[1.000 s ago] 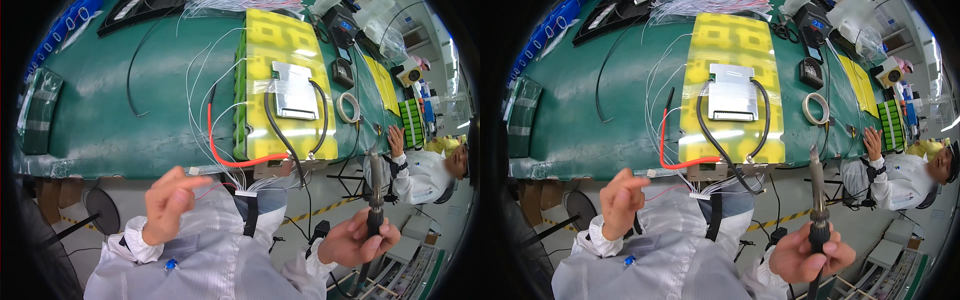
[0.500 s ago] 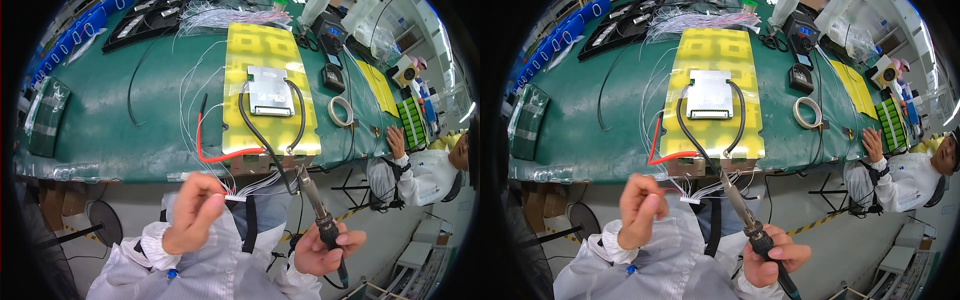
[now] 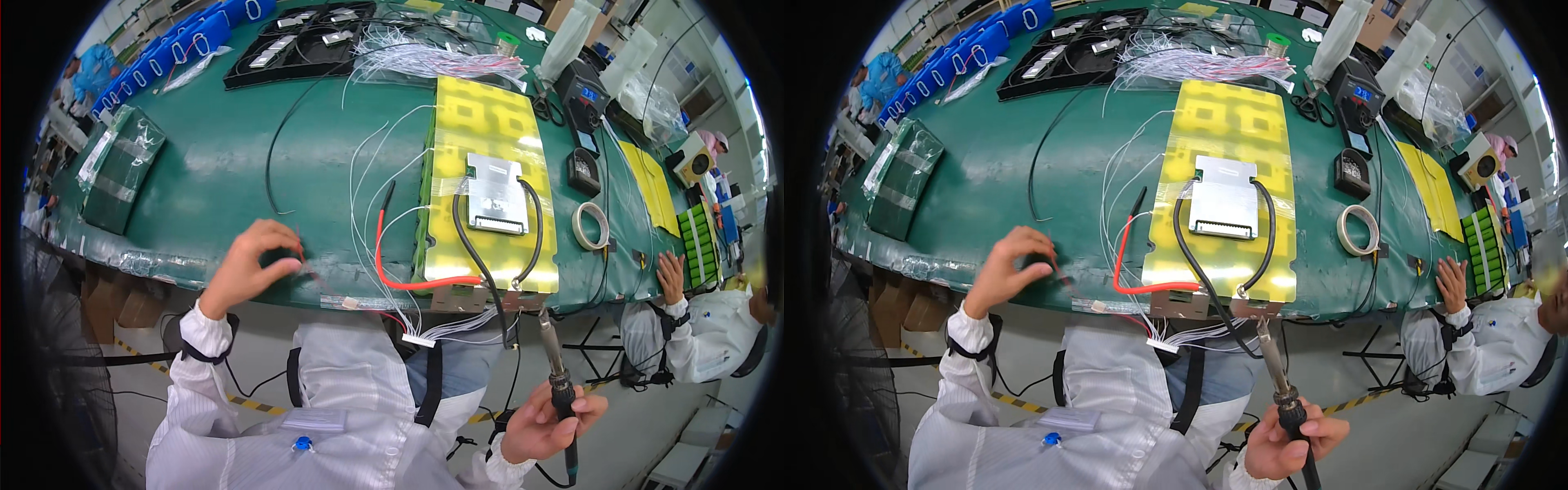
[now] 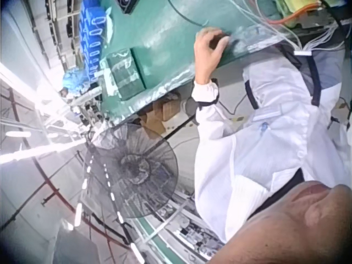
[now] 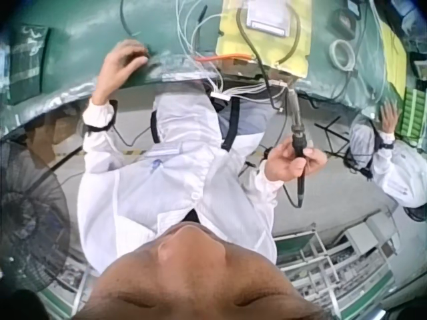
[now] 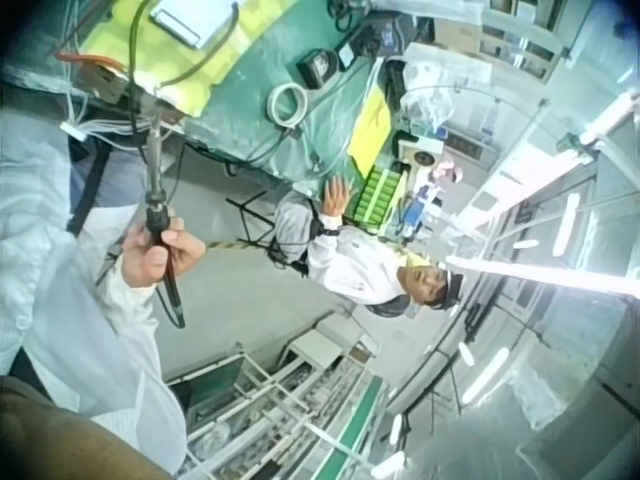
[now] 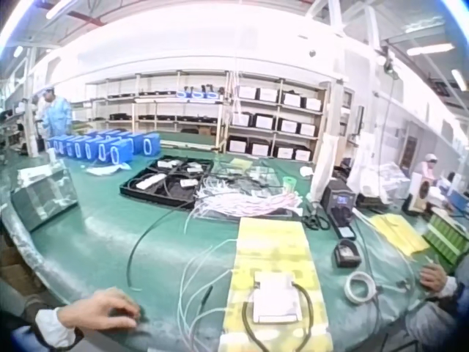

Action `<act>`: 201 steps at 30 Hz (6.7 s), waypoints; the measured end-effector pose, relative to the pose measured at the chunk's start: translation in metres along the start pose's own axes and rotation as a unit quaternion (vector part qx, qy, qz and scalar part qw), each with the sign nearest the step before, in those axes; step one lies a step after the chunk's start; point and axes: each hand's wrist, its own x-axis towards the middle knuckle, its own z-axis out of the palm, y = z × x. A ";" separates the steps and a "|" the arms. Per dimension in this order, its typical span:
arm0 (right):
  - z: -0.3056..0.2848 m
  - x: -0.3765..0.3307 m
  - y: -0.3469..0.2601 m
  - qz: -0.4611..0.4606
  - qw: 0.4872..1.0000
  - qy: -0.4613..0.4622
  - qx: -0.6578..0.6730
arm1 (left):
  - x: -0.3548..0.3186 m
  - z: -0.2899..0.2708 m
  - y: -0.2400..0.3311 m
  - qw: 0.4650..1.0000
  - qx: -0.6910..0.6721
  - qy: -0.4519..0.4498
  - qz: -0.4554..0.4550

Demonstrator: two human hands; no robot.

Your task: The recorder is soldering wires onto a large battery pack assembly at a factory workbench.

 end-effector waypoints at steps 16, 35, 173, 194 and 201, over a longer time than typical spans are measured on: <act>-0.005 -0.004 -0.006 0.025 0.998 -0.034 0.040 | 0.008 0.003 0.019 0.976 0.005 0.210 0.057; 0.003 -0.011 0.016 -0.011 0.987 -0.160 0.010 | 0.035 0.076 0.125 0.939 0.004 0.213 0.271; 0.008 -0.006 0.010 0.021 0.996 -0.074 0.042 | -0.029 0.035 0.109 0.903 -0.379 -0.116 0.163; 0.005 0.018 0.010 0.011 0.988 -0.152 0.012 | -0.017 0.137 0.164 0.716 -0.682 0.073 -0.131; 0.002 0.036 0.009 -0.012 0.979 -0.204 -0.009 | -0.009 0.133 0.161 0.735 -0.659 0.086 -0.132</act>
